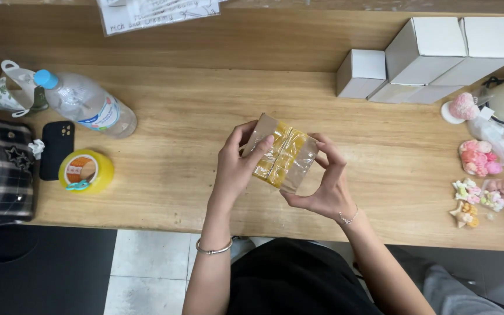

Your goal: Picking up small white and brown boxes from a workshop table and stacking them near the entrance.

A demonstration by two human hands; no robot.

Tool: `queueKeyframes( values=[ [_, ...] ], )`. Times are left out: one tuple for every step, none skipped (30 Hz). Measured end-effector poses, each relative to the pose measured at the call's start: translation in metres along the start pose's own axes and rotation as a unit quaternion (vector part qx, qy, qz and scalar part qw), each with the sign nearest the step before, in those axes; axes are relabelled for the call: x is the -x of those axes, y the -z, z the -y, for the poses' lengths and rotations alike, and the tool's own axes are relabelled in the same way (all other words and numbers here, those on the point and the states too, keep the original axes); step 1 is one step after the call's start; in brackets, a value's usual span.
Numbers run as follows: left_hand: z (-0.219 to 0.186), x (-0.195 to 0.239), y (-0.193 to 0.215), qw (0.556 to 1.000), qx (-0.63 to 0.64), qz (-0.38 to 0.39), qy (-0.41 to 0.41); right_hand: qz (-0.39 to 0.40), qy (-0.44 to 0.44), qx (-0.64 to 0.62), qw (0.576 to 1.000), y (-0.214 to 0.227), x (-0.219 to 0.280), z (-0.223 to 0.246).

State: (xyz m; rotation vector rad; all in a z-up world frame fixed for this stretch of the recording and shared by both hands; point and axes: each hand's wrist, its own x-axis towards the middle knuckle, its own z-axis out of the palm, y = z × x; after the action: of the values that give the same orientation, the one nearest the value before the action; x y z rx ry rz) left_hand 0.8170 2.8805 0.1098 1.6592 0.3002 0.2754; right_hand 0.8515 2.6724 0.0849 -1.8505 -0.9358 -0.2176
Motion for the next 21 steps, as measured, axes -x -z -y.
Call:
queueKeyframes(
  values=[
    [-0.004,0.001,0.003,1.0,0.0,0.007,0.01,-0.001,-0.005,-0.009,1.0,0.0,0.001,0.002],
    [-0.008,0.003,0.005,1.0,0.0,0.014,0.021,-0.003,-0.012,-0.017,1.0,0.001,0.003,0.004],
    [-0.003,0.005,0.006,1.0,0.001,0.014,0.022,-0.002,-0.013,-0.016,1.0,0.001,0.004,0.006],
    [0.002,0.006,0.007,0.999,0.003,-0.019,0.028,0.001,-0.014,-0.015,1.0,0.0,0.005,0.007],
    [0.006,0.007,0.008,0.998,0.006,-0.052,0.033,0.003,-0.016,-0.013,1.0,0.0,0.005,0.007],
    [0.003,0.008,0.012,0.998,0.005,-0.051,0.033,0.002,-0.015,-0.014,1.0,-0.002,0.005,0.008],
    [-0.001,0.008,0.015,0.999,-0.012,-0.044,0.001,0.0,-0.004,-0.012,1.0,-0.004,0.006,0.008],
    [-0.003,0.01,0.017,0.998,-0.028,-0.038,-0.028,0.001,0.006,-0.011,1.0,-0.005,0.008,0.008],
    [-0.006,0.011,0.019,0.998,-0.028,-0.038,-0.027,0.001,0.006,-0.011,1.0,-0.006,0.008,0.011],
    [-0.008,0.012,0.021,0.999,-0.026,-0.043,-0.02,-0.002,-0.009,-0.008,1.0,-0.006,0.008,0.015],
    [-0.01,0.012,0.023,0.999,-0.024,-0.047,-0.014,-0.005,-0.023,-0.005,1.0,-0.006,0.009,0.018],
    [-0.014,0.013,0.023,0.998,-0.024,-0.047,-0.014,-0.005,-0.023,-0.006,1.0,-0.006,0.006,0.02],
    [-0.017,0.014,0.023,0.999,-0.006,-0.042,-0.011,-0.003,-0.015,-0.002,1.0,-0.006,0.004,0.021],
    [-0.02,0.015,0.022,0.999,0.013,-0.035,-0.007,-0.001,-0.009,0.003,1.0,-0.005,0.002,0.023],
    [-0.021,0.016,0.02,0.999,0.012,-0.034,-0.006,-0.001,-0.011,0.003,1.0,-0.005,0.002,0.023],
    [-0.021,0.017,0.018,0.999,0.012,-0.04,-0.02,-0.003,-0.004,0.001,1.0,-0.005,0.003,0.023],
    [-0.021,0.019,0.016,0.998,0.012,-0.046,-0.034,-0.006,0.003,0.0,1.0,-0.005,0.003,0.023],
    [-0.021,0.019,0.014,0.998,0.013,-0.045,-0.031,-0.005,0.0,0.0,1.0,-0.005,0.006,0.022],
    [-0.02,0.02,0.011,0.998,0.022,-0.05,-0.025,-0.015,-0.005,-0.005,1.0,-0.005,0.008,0.021],
    [-0.02,0.02,0.009,0.998,0.032,-0.056,-0.02,-0.024,-0.009,-0.01,1.0,-0.005,0.01,0.019],
    [-0.021,0.021,0.007,0.998,0.032,-0.055,-0.018,-0.023,-0.011,-0.01,1.0,-0.004,0.012,0.019]
  ],
)
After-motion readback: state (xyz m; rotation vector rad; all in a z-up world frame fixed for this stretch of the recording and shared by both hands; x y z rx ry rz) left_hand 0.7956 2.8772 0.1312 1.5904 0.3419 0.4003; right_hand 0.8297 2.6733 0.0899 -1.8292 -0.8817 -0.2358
